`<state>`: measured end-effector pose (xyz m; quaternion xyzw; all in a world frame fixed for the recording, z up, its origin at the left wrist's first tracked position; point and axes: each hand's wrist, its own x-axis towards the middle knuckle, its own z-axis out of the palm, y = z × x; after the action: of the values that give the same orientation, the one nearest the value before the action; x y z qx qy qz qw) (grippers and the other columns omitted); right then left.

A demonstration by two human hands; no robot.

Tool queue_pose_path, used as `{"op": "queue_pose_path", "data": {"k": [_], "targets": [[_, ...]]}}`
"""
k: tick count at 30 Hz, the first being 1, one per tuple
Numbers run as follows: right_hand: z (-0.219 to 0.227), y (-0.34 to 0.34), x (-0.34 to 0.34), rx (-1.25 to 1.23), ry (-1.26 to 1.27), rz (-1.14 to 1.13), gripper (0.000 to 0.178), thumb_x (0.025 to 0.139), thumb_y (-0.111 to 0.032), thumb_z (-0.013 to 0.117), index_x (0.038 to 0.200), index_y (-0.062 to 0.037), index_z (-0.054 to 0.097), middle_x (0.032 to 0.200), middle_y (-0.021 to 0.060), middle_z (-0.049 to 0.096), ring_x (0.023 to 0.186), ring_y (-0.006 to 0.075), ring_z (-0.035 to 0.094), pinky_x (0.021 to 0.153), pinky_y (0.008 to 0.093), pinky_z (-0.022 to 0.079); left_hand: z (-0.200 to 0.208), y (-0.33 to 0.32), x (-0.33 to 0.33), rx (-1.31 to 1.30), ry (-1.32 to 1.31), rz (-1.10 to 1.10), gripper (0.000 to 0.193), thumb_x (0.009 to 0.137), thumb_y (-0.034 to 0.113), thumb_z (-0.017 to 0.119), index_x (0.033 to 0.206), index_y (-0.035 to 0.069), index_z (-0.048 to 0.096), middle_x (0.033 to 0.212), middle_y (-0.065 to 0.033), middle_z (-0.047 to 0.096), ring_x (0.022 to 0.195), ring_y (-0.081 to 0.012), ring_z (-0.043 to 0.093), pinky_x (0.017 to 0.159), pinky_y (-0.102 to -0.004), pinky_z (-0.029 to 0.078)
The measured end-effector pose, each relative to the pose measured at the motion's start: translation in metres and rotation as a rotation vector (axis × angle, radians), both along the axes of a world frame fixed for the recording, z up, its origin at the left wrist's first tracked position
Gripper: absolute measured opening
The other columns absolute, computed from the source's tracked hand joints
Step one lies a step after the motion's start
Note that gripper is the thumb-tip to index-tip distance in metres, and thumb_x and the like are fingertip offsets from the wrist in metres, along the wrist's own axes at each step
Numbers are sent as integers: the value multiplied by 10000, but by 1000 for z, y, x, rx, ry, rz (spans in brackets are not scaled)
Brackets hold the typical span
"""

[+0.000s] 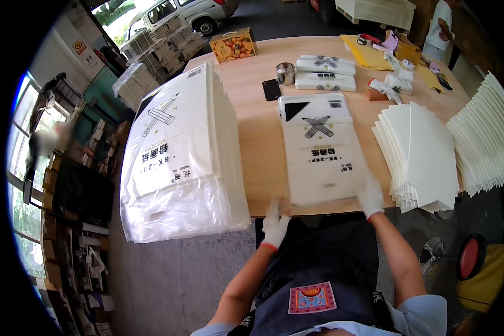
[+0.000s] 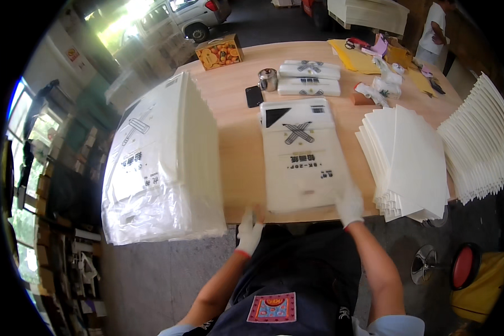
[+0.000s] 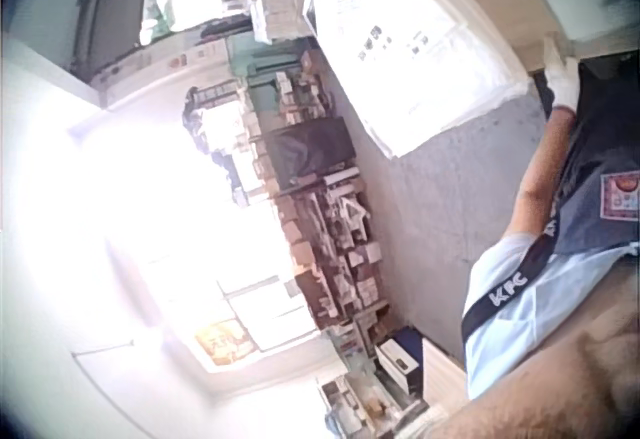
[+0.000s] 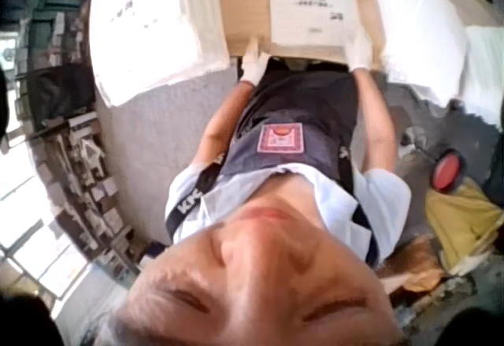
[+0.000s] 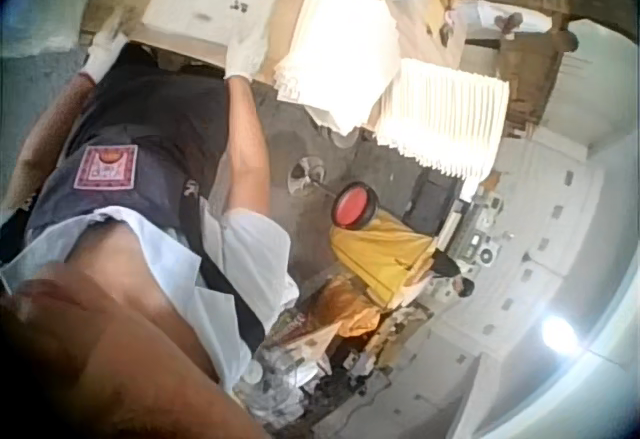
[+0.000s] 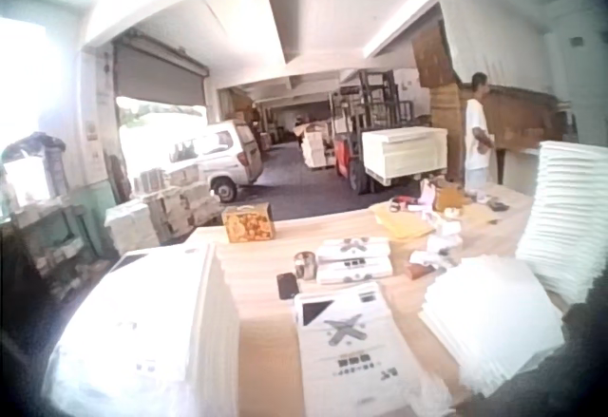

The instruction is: The person repeatedly picks up stacks of white paper sheets from a table and places them into clear plastic packaging bags. They then fold the top of the bags to seal the contents. The process is repeated continuously with multiple stacks of paper.

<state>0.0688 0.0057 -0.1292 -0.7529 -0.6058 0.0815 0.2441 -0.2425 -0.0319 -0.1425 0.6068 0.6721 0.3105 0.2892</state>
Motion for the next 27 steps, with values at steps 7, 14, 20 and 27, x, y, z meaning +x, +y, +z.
{"op": "queue_pose_path", "data": {"k": [7,14,20,27], "targets": [[-30,17,33,-68,57,-55,451,822,-237,585,1258,-138,529,1154,177,558,1048,383,548,903,458,442,-28,93,38,30,302,-92,427,814,238,604,1214,113,522,1248,-149,507,1072,-352,546,894,-428,451],[-32,-5,38,-88,185,-119,391,808,-208,606,1198,-202,585,1157,147,549,1034,372,554,848,459,477,-3,67,48,-176,187,-110,414,758,132,647,1157,162,538,1181,-109,513,1052,-338,560,857,-443,476],[1,-35,32,43,20,-160,407,803,-201,630,1201,-138,567,1247,155,503,1109,378,505,905,452,447,13,58,69,565,634,-366,359,742,189,668,1086,126,586,1076,-118,566,942,-364,571,826,-431,468],[2,-112,8,137,296,33,392,791,-180,665,1165,-98,579,1207,138,556,1136,312,506,952,398,425,19,83,135,61,352,-631,156,758,206,633,838,79,674,939,-165,629,911,-356,575,811,-432,457]]}}
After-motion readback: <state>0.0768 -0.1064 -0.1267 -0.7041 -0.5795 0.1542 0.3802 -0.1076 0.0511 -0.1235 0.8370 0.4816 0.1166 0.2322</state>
